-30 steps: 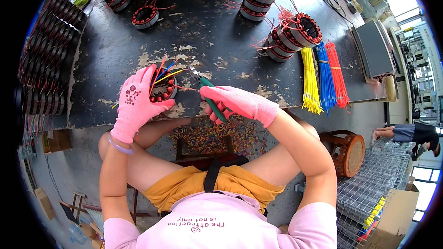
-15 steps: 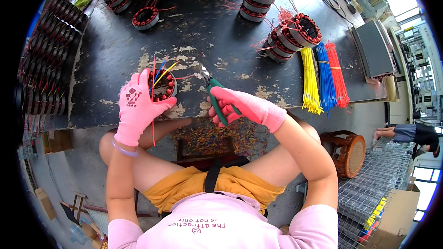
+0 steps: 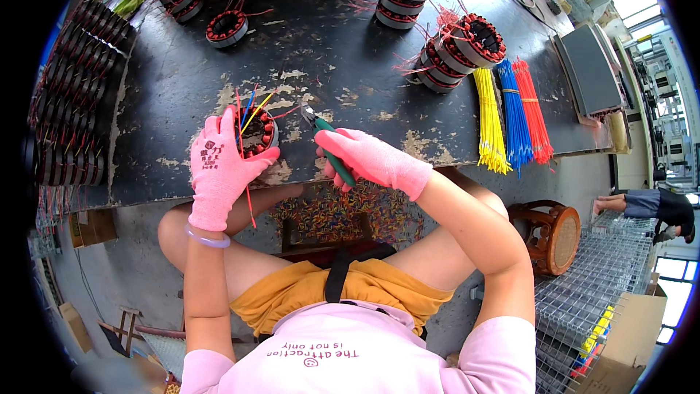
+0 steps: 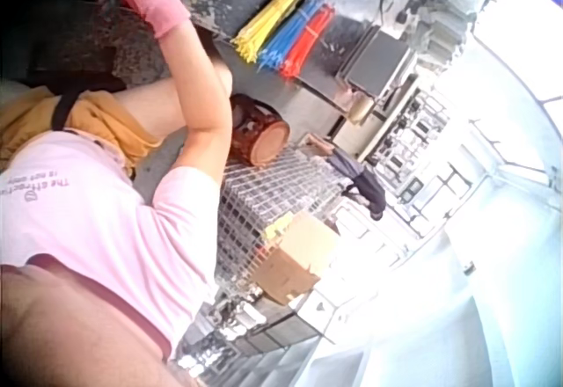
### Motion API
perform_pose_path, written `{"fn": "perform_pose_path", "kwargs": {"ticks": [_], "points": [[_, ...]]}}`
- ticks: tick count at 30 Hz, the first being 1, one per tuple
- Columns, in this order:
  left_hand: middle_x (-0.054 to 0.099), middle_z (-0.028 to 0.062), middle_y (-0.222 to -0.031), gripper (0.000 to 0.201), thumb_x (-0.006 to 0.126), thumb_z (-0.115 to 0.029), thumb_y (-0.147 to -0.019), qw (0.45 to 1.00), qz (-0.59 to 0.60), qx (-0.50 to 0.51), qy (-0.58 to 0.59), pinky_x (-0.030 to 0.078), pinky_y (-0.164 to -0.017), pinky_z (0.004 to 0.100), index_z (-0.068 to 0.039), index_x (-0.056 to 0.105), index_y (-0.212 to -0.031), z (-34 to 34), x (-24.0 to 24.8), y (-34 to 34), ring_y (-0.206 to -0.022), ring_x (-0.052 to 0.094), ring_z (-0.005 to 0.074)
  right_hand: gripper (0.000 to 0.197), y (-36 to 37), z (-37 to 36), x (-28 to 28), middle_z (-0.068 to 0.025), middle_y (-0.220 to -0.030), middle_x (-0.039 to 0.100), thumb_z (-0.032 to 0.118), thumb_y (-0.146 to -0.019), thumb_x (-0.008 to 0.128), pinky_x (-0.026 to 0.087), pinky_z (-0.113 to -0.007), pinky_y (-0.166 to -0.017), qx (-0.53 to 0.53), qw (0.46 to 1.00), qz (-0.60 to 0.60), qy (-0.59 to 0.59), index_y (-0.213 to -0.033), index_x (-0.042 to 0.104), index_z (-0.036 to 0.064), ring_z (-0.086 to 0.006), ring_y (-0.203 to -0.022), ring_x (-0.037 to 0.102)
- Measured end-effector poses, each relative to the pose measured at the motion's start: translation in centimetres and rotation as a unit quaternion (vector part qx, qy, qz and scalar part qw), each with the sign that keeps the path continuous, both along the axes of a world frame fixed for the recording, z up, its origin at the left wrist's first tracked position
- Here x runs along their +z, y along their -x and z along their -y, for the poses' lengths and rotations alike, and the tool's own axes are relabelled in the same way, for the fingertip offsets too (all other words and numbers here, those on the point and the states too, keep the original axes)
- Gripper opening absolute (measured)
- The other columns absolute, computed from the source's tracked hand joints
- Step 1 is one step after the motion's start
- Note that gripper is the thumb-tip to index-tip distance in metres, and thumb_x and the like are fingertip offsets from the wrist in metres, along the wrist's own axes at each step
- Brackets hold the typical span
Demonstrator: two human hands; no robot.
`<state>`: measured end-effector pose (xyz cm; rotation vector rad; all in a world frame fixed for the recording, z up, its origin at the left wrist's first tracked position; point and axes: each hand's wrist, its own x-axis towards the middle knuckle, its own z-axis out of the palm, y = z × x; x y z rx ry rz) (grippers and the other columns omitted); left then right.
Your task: The person is wiring motor stators by hand and using pliers. They insert colored wires into the slots of a stator and cut the wire ends with pliers while working at a large workbench.
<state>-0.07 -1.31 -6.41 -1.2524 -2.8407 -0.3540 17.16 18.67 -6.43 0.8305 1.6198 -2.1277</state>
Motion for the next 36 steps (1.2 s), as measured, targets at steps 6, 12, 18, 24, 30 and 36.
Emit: {"fn": "perform_pose_path", "kwargs": {"ticks": [6, 12, 18, 24, 30, 36], "points": [[0.060, 0.0166, -0.119, 0.098, 0.088, -0.055, -0.067, 1.000, 0.007, -0.001, -0.016, 0.050, -0.095, 0.0454, -0.003, 0.050, -0.141, 0.2, -0.2, 0.0, -0.110, 0.062, 0.0353, 0.054, -0.6, 0.2, -0.3, -0.0077, -0.094, 0.067, 0.050, -0.104, 0.055, 0.056, -0.031, -0.072, -0.035, 0.999, 0.000, -0.011, -0.126, 0.056, 0.0010, -0.0161, -0.078, 0.066], [0.060, 0.0154, -0.119, 0.097, 0.090, -0.049, -0.064, 0.999, 0.000, -0.017, -0.044, 0.052, -0.093, 0.0448, -0.004, 0.051, -0.140, 1.7, -1.2, 1.7, -0.108, 0.063, 0.0346, 0.048, 1.3, -0.4, -3.3, -0.0187, -0.129, 0.065, 0.030, -0.104, 0.052, 0.049, -0.045, -0.109, -0.138, 0.955, -0.138, 0.225, -0.137, 0.053, -0.0042, -0.0334, -0.120, 0.064], [0.060, 0.0147, -0.120, 0.097, 0.090, -0.051, -0.062, 0.999, 0.047, 0.015, -0.018, 0.050, -0.096, 0.0438, -0.003, 0.052, -0.138, 7.0, 0.8, 4.5, -0.110, 0.062, 0.0327, 0.033, 13.9, -0.7, -8.0, -0.0249, -0.123, 0.066, 0.018, -0.095, 0.060, 0.046, -0.052, -0.111, -0.272, 0.813, -0.290, 0.426, -0.118, 0.060, -0.0057, -0.0412, -0.116, 0.064], [0.060, 0.0169, -0.124, 0.096, 0.093, -0.040, -0.061, 0.995, -0.005, 0.077, -0.059, 0.051, -0.097, 0.0437, 0.000, 0.052, -0.139, 18.0, 2.9, 11.1, -0.112, 0.062, 0.0363, 0.043, 12.8, -14.0, -11.0, -0.0227, -0.138, 0.057, 0.005, -0.096, 0.058, 0.041, -0.052, -0.118, -0.293, 0.868, -0.366, 0.164, -0.134, 0.047, -0.0079, -0.0402, -0.128, 0.058], [0.056, 0.0166, -0.139, 0.097, 0.092, -0.027, -0.065, 0.986, 0.039, 0.151, -0.059, 0.047, -0.108, 0.0406, 0.000, 0.047, -0.147, 27.9, 2.1, 16.8, -0.128, 0.057, 0.0342, 0.056, 13.4, -3.6, -3.9, -0.0090, -0.124, 0.062, 0.021, -0.095, 0.071, 0.052, -0.034, -0.093, -0.071, 0.928, -0.224, -0.290, -0.143, 0.050, 0.0038, -0.0202, -0.107, 0.064], [0.050, 0.0172, -0.150, 0.099, 0.089, -0.025, -0.068, 0.985, 0.078, 0.121, -0.095, 0.041, -0.115, 0.0397, 0.000, 0.043, -0.152, 27.5, 0.3, 18.7, -0.138, 0.050, 0.0324, 0.068, 16.8, 4.4, -2.9, -0.0160, -0.116, 0.063, 0.035, -0.077, 0.080, 0.049, -0.045, -0.094, 0.070, 0.691, -0.256, -0.672, -0.135, 0.057, 0.0076, -0.0358, -0.109, 0.060]]}}
